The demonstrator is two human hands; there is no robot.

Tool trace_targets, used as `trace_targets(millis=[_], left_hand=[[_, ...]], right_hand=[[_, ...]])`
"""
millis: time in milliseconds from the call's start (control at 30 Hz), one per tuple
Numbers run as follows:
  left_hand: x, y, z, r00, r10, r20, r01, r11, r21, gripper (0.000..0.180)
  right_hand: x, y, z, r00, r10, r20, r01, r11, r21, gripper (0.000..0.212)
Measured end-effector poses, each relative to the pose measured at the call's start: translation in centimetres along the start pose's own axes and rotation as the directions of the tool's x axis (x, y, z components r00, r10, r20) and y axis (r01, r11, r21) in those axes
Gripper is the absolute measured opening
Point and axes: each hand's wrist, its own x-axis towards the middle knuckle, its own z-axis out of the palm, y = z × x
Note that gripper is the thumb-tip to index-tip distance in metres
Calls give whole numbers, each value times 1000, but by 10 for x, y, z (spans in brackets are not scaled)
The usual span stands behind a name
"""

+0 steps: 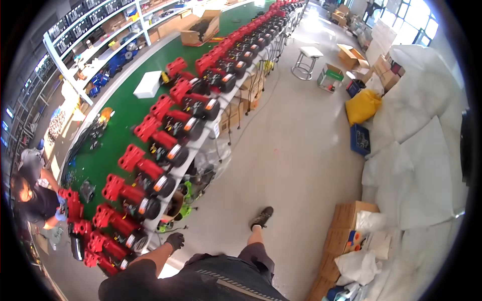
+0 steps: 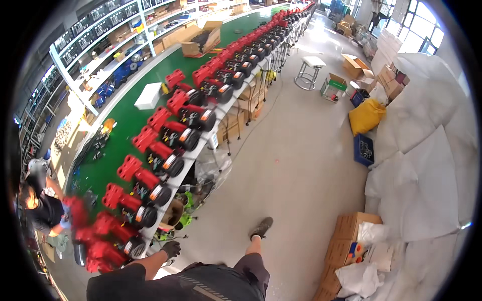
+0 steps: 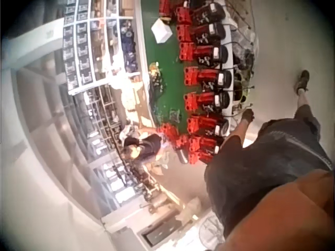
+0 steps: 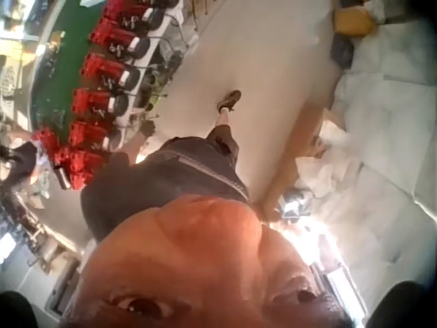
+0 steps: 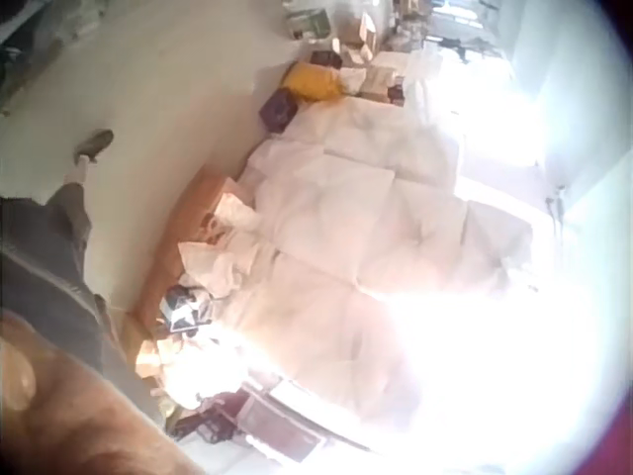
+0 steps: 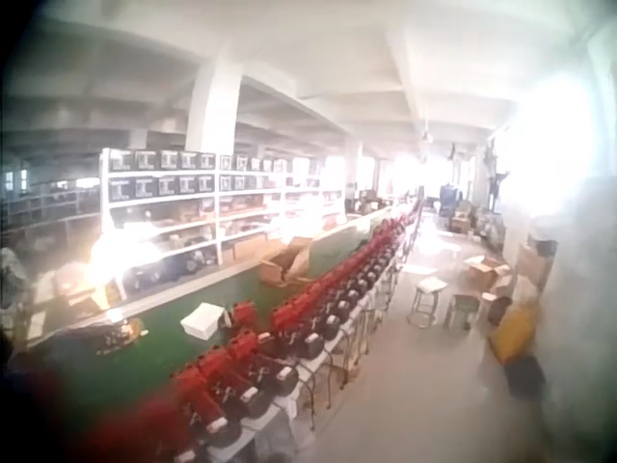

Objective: The person installs black electrical components and covers onto a series of red motor units, using a screwdriver to secure screws and connecting wires by hand.

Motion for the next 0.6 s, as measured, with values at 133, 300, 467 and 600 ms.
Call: trace_targets(millis=[133,300,467,600], left_hand=[[45,126,64,993,-120,1,114,943,-312,35],[107,166,65,904,279,323,-415,749,517,42],[155,315,148,886,23,463,-462,-49,886,42],[237,431,201,867,80,492,-487,-79,870,37]], right_hand=[[65,-135,-77,1000,-14,1,14,1000,-16,16],[132,-399,-185,989,-112,-100,119,990,73,13],[26,-718,-275,891,-407,-200,421,906,33,20],[82,-839,-320,889,-405,-211,431,898,89,15]])
